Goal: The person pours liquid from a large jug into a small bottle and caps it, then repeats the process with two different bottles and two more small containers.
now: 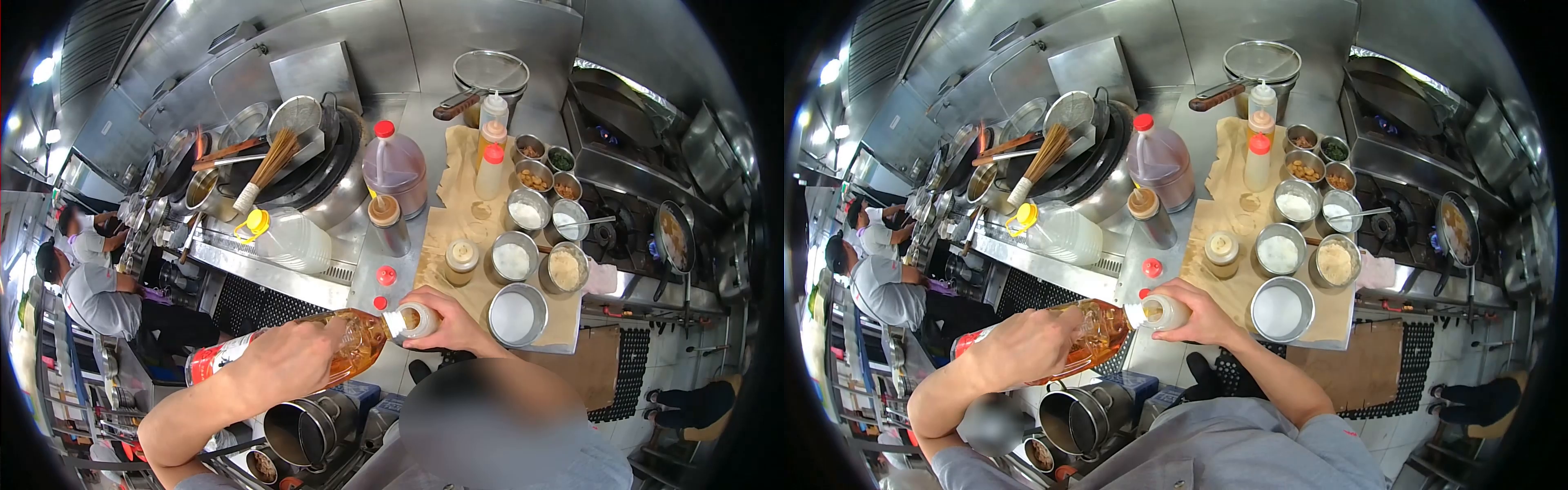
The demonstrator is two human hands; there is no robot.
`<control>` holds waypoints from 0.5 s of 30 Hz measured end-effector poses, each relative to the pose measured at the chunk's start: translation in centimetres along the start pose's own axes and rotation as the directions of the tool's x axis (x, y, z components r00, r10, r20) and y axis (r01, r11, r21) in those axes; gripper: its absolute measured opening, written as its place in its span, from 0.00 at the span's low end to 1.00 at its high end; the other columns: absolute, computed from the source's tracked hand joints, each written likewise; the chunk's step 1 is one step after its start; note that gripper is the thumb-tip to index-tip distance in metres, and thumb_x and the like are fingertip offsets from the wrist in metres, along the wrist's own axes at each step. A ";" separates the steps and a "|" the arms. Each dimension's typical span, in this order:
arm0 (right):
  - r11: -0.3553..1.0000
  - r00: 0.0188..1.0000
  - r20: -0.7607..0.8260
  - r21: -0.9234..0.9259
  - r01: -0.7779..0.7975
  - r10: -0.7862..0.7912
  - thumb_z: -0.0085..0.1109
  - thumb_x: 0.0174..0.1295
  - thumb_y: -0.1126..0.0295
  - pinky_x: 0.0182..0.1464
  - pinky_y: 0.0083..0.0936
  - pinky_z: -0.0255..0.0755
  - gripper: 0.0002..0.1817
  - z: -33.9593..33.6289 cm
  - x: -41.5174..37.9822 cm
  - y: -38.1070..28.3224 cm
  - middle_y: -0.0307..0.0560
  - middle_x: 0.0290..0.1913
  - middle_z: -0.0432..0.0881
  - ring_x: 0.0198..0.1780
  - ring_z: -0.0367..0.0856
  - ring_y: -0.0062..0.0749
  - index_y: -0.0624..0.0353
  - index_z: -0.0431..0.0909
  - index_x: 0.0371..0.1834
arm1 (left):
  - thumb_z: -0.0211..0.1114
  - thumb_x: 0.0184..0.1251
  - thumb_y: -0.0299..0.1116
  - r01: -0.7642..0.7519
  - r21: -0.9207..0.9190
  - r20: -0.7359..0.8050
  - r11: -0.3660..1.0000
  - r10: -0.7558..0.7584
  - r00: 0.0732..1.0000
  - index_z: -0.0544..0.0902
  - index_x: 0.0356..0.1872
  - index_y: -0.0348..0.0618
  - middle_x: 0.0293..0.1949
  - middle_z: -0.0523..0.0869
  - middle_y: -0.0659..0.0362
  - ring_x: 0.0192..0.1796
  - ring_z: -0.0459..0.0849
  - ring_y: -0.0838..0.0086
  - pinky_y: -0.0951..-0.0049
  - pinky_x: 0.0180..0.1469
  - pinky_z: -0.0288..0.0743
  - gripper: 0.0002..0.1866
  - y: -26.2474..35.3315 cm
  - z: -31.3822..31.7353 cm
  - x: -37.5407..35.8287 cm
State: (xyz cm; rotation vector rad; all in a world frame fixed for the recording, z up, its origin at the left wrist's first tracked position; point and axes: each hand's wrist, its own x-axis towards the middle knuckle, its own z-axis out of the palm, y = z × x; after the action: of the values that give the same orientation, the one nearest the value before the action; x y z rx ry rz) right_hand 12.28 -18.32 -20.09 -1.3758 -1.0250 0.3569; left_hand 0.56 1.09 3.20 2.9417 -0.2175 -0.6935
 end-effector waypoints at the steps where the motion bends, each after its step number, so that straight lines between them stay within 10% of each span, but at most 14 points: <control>1: 1.000 1.000 0.000 0.000 0.000 0.000 0.81 0.45 0.68 0.61 0.32 0.70 0.33 0.0 0.0 -0.1 0.47 0.54 0.80 0.57 0.78 0.38 0.60 0.79 0.57 | 0.63 0.64 0.32 0.008 0.003 0.004 1.000 -0.008 1.000 0.74 0.44 0.29 0.28 0.86 0.40 0.33 0.87 0.45 0.52 0.36 0.83 0.15 0.0 0.0 0.0; 15: 1.000 1.000 -0.003 0.011 -0.018 0.018 0.82 0.45 0.68 0.61 0.32 0.71 0.33 0.1 -0.3 0.3 0.47 0.54 0.80 0.57 0.78 0.39 0.61 0.79 0.57 | 0.61 0.64 0.28 -0.039 -0.010 -0.098 0.999 0.038 0.994 0.73 0.40 0.32 0.21 0.82 0.41 0.28 0.85 0.45 0.52 0.31 0.81 0.10 0.4 0.1 -0.2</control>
State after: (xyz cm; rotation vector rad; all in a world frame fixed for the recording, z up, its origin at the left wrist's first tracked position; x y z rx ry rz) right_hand 12.09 -18.43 -20.50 -1.3762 -1.0081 0.3730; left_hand 0.28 0.71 3.22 2.9419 -0.2597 -0.5416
